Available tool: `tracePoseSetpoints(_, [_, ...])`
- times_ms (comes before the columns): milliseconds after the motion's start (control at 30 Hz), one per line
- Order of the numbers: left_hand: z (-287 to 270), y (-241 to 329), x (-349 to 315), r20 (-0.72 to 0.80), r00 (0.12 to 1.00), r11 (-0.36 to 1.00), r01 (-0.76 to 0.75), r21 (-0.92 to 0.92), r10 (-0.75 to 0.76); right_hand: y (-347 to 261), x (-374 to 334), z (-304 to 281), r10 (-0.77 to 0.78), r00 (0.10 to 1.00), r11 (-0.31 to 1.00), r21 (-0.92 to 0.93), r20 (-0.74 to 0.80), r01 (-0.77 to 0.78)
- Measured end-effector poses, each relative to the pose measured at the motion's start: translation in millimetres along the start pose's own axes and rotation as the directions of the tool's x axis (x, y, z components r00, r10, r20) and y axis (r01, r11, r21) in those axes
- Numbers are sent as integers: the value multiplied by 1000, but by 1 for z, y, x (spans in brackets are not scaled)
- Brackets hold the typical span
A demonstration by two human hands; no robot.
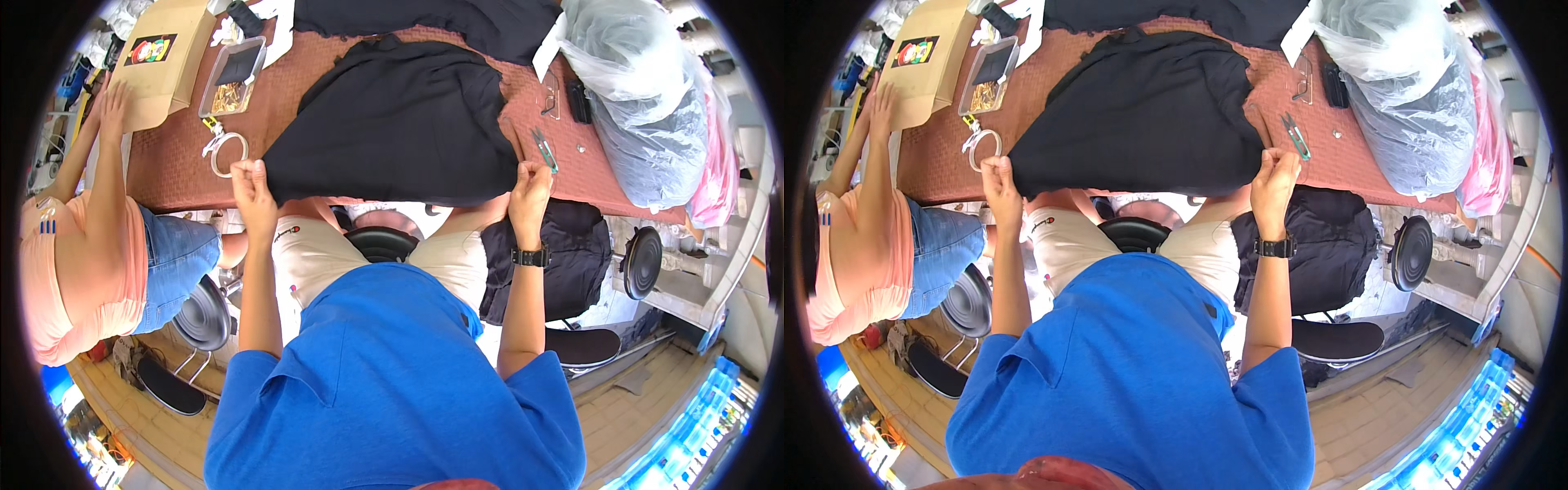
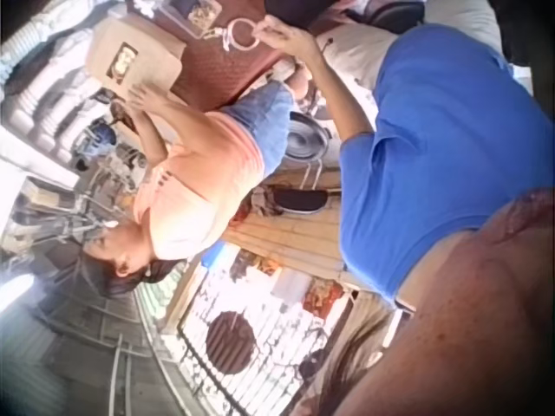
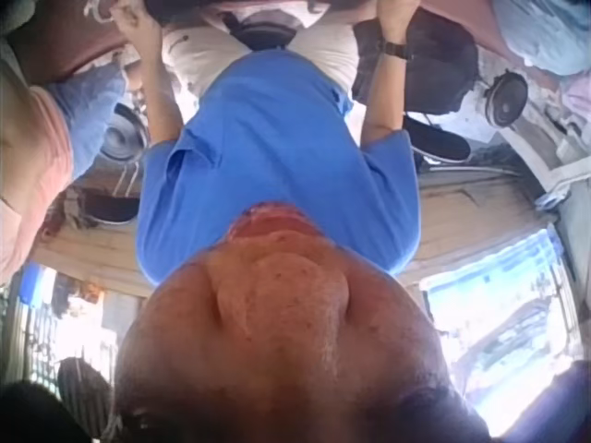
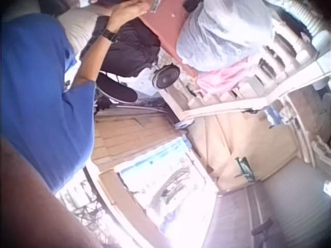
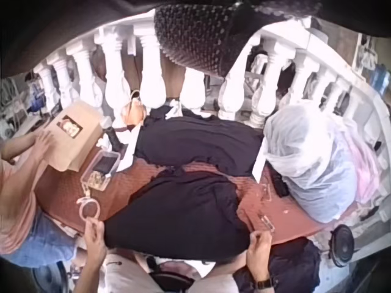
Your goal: The person lays out a black garment on a table, aligns a white paper guide, and pins a small white label onto the fabric by hand.
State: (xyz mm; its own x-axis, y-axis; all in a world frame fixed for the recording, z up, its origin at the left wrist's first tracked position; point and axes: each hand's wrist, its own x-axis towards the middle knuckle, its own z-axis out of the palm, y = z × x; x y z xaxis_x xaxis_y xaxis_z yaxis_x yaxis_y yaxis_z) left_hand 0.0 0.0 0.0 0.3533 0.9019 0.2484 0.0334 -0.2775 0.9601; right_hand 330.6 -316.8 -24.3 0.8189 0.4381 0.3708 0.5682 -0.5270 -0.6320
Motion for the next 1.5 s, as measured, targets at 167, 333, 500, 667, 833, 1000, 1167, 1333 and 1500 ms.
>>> tracePoseSetpoints(167, [-25,-9,-5,-22,999,992,40,-117,-43,-6,-2,20,-101,995,971,-216,24,104])
tracePoseSetpoints(333, [-39,-11,-15,-90,995,999,38,-18,-40,-17,-3,16,-96,995,988,-124,-22,92])
tracePoseSetpoints(500, [-70,1,-24,-58,996,997,68,37,-66,-20,-15,-15,189,978,923,324,86,-207])
tracePoseSetpoints(667, [-96,25,-39,88,963,953,235,190,-255,-45,-23,-52,398,843,889,77,363,-452])
tracePoseSetpoints(833, [-56,46,-12,257,965,897,-72,437,-48,-21,-10,-28,-108,987,974,-186,121,130])
tracePoseSetpoints(1000, [51,30,81,456,869,910,-331,250,191,-65,103,50,-275,961,961,-26,6,275])
tracePoseSetpoints(1167, [130,-41,161,456,863,865,-45,500,-218,-56,141,136,-140,964,923,-323,224,209])
tracePoseSetpoints(1333, [139,-50,198,197,974,991,96,94,-113,-35,158,126,4,993,995,-99,114,8])
tracePoseSetpoints(1500, [85,-23,125,233,931,859,-353,372,282,-18,101,69,-282,956,959,-65,-82,277])
